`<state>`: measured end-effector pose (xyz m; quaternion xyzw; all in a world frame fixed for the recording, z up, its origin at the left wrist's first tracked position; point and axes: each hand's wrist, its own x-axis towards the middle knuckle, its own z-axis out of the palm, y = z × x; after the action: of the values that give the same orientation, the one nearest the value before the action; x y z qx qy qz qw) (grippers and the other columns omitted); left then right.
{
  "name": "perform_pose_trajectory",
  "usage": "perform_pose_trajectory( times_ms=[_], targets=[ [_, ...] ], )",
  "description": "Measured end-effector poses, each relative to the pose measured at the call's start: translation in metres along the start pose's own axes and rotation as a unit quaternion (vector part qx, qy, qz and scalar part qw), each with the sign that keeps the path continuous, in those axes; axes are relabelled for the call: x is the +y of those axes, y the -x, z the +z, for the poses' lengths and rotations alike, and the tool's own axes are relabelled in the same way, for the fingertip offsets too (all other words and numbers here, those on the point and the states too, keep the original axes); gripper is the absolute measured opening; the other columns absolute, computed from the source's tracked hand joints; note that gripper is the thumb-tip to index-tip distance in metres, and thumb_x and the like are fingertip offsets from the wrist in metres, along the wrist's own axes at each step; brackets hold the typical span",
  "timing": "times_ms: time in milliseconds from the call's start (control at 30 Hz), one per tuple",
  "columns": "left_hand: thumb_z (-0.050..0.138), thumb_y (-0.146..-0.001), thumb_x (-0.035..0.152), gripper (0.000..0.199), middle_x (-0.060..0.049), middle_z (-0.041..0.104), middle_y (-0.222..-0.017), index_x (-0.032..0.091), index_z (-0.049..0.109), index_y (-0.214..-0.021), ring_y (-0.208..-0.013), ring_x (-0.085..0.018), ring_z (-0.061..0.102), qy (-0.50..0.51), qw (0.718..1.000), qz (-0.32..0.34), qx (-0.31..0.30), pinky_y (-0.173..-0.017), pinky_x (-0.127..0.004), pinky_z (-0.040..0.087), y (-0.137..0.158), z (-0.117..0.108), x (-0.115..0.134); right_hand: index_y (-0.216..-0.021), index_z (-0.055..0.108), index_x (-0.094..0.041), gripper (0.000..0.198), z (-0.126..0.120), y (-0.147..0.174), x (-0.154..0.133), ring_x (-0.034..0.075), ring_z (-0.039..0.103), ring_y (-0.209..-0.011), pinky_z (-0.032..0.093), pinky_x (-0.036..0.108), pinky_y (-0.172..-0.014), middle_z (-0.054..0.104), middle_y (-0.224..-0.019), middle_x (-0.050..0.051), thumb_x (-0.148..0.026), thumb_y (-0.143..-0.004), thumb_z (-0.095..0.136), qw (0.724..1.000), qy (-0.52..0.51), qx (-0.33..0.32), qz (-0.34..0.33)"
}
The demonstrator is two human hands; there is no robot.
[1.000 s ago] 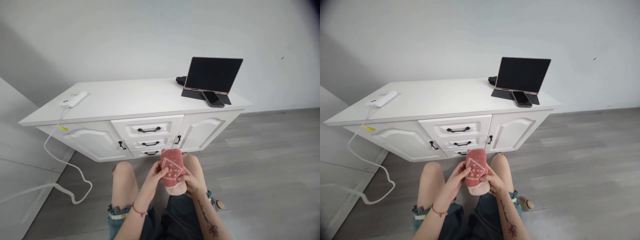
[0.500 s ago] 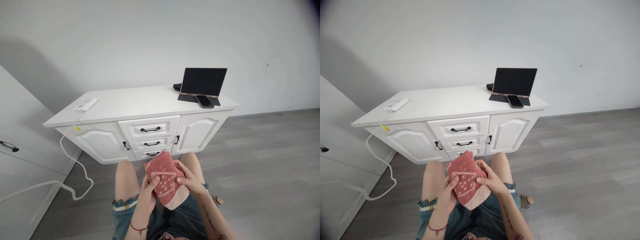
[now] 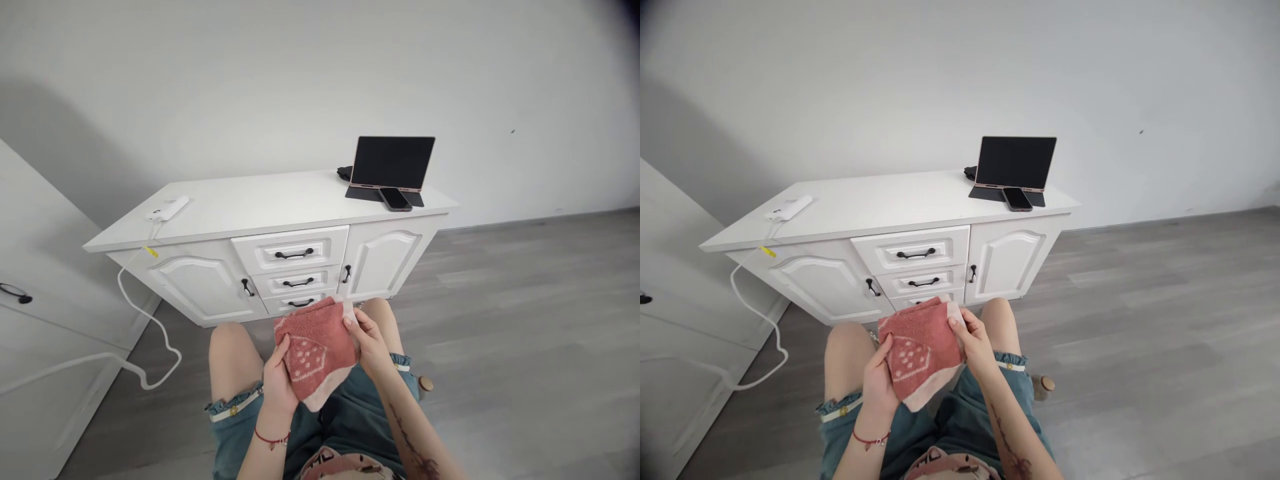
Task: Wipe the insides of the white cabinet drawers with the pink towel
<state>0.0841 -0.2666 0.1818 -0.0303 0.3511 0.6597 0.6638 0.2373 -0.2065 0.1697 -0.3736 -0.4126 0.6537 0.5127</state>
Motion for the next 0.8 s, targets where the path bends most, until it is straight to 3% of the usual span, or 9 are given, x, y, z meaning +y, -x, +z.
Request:
perform_pose_trajectory(
  times_ms=[167,367,500,667,800],
  targets=[
    [0.062,-0.077,0.026,0.026,-0.007,0.077,-0.091,0.019,0.072,-0.100,-0.099,-0.029,0.068,-0.008,0.999,-0.032,-0.020,-0.096,-0.045,0.048,0.007,0.001,0.000,-0.081,0.068,-0.020,0.028,-0.002,0.004,-0.008,0.018,0.054,-0.079,0.042,0.028,-0.074,0.065,-0.079,0.001,-0.048,-0.079,0.064,0.993,0.082,0.034,-0.073],
    [0.056,-0.082,0.028,0.027,-0.008,0.077,-0.092,0.018,0.073,-0.101,-0.105,-0.030,0.066,0.001,0.997,-0.067,-0.027,-0.100,-0.048,0.045,0.017,0.010,-0.005,-0.090,0.070,-0.019,0.033,-0.003,0.005,-0.011,0.021,0.055,-0.087,0.042,0.030,-0.082,0.067,-0.089,0.003,-0.048,-0.085,0.055,0.974,0.178,0.074,-0.116],
    [0.058,-0.081,0.030,0.031,-0.010,0.074,-0.105,0.017,0.071,-0.106,-0.113,-0.031,0.061,-0.003,0.993,-0.064,-0.098,-0.103,-0.048,0.042,0.017,0.010,-0.005,-0.101,0.068,-0.020,0.034,-0.002,0.004,-0.005,0.022,0.055,-0.100,0.041,0.034,-0.093,0.067,-0.103,0.006,-0.048,-0.084,0.056,0.974,0.167,0.081,-0.132],
    [0.060,-0.081,0.031,0.033,-0.009,0.072,-0.112,0.018,0.070,-0.109,-0.119,-0.031,0.057,0.003,0.990,-0.058,-0.128,-0.105,-0.048,0.040,0.019,0.012,-0.002,-0.091,0.066,-0.021,0.025,0.002,0.002,-0.004,0.021,0.056,-0.094,0.044,0.034,-0.087,0.064,-0.096,0.005,-0.043,-0.079,0.064,0.982,0.128,0.046,-0.130],
    [0.060,-0.081,0.031,0.034,-0.009,0.073,-0.110,0.019,0.069,-0.111,-0.120,-0.031,0.056,-0.005,0.988,-0.067,-0.142,-0.105,-0.048,0.040,0.017,0.013,-0.002,-0.087,0.064,-0.021,0.021,0.004,0.005,-0.007,0.020,0.054,-0.094,0.043,0.032,-0.086,0.060,-0.095,0.005,-0.042,-0.083,0.059,0.972,0.143,0.083,-0.166]
  ],
)
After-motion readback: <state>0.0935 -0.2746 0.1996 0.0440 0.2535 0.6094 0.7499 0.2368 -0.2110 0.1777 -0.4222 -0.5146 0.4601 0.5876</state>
